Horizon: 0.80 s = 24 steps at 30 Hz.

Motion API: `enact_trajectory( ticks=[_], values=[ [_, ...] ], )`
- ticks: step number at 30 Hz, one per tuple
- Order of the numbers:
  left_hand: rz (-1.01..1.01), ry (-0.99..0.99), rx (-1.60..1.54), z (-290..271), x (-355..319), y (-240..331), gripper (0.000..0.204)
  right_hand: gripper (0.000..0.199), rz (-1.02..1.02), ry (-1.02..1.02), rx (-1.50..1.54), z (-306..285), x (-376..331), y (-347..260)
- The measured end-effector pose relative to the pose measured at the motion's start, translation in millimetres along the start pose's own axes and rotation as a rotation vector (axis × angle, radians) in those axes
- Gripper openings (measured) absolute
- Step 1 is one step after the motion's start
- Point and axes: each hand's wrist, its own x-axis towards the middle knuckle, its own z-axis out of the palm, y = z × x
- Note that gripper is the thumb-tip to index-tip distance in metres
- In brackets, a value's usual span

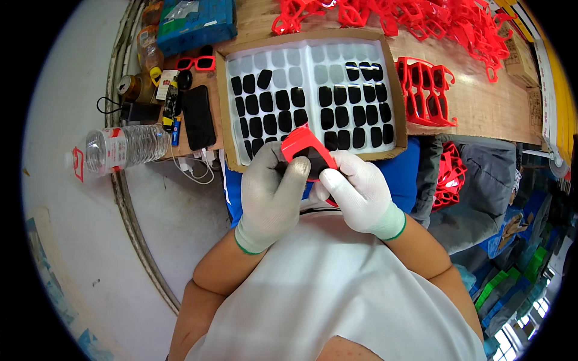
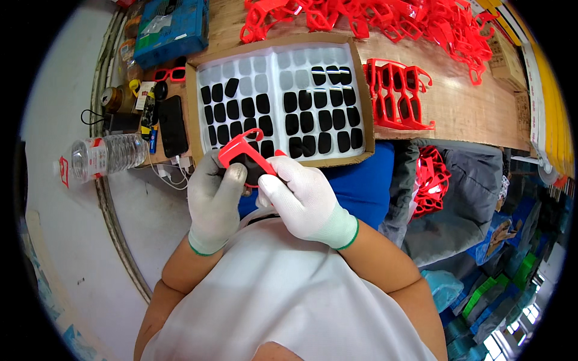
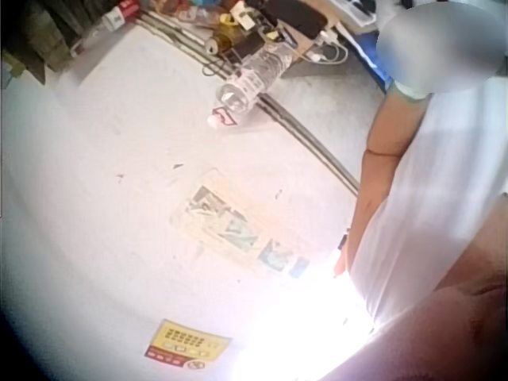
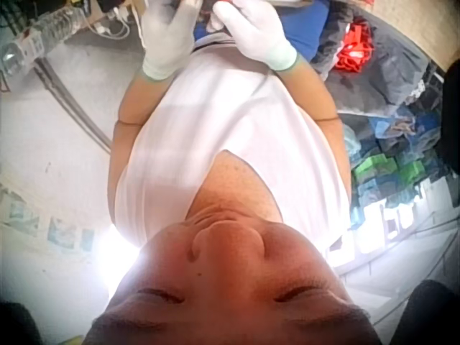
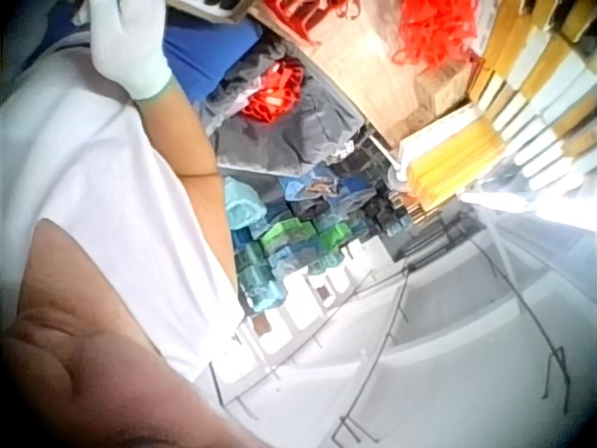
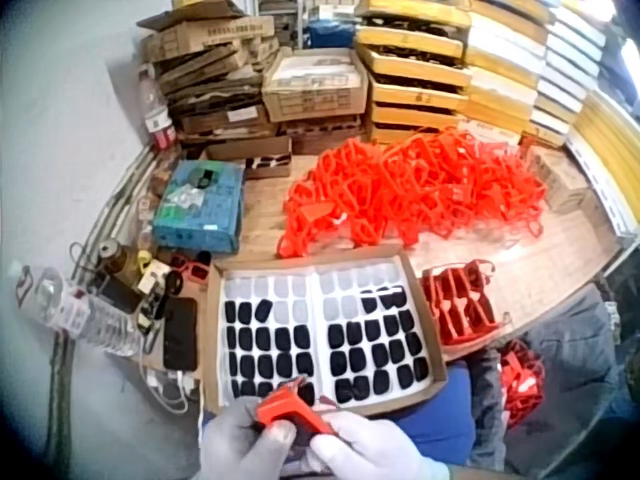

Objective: The person repeatedly picks up red plastic frames and black lenses from a tray. They insert each lens into the frame by hand, then place the assembled unit on the table. The process is repeated for multiple units throughout the clip.

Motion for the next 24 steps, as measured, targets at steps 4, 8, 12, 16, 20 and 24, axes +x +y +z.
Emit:
enact_trajectory(
  ticks=[4,8,12,16,20,24],
  values=[
    [-0.013,0.066,0.160,2,1,3,0.014,0.018,-0.075,0.077,-0.178,5,2,-3],
    [0.054,0.065,0.161,-2,1,-9,0.012,0.018,-0.050,0.022,-0.172,2,1,1],
    [0.022,-0.190,-0.001,-25,3,-5,0.013,0.019,-0.025,-0.118,-0.048,-16,1,7],
    [-0.057,-0.408,-0.172,-32,1,7,0.019,0.022,0.146,-0.310,0.055,-31,2,-9],
    [-0.040,-0.521,-0.324,-32,4,9,0.024,0.022,0.006,-0.365,0.088,-32,0,1],
    [-0.091,-0.551,-0.402,-35,6,1,0.023,0.022,0.133,-0.301,0.170,-26,-3,-4]
  ],
)
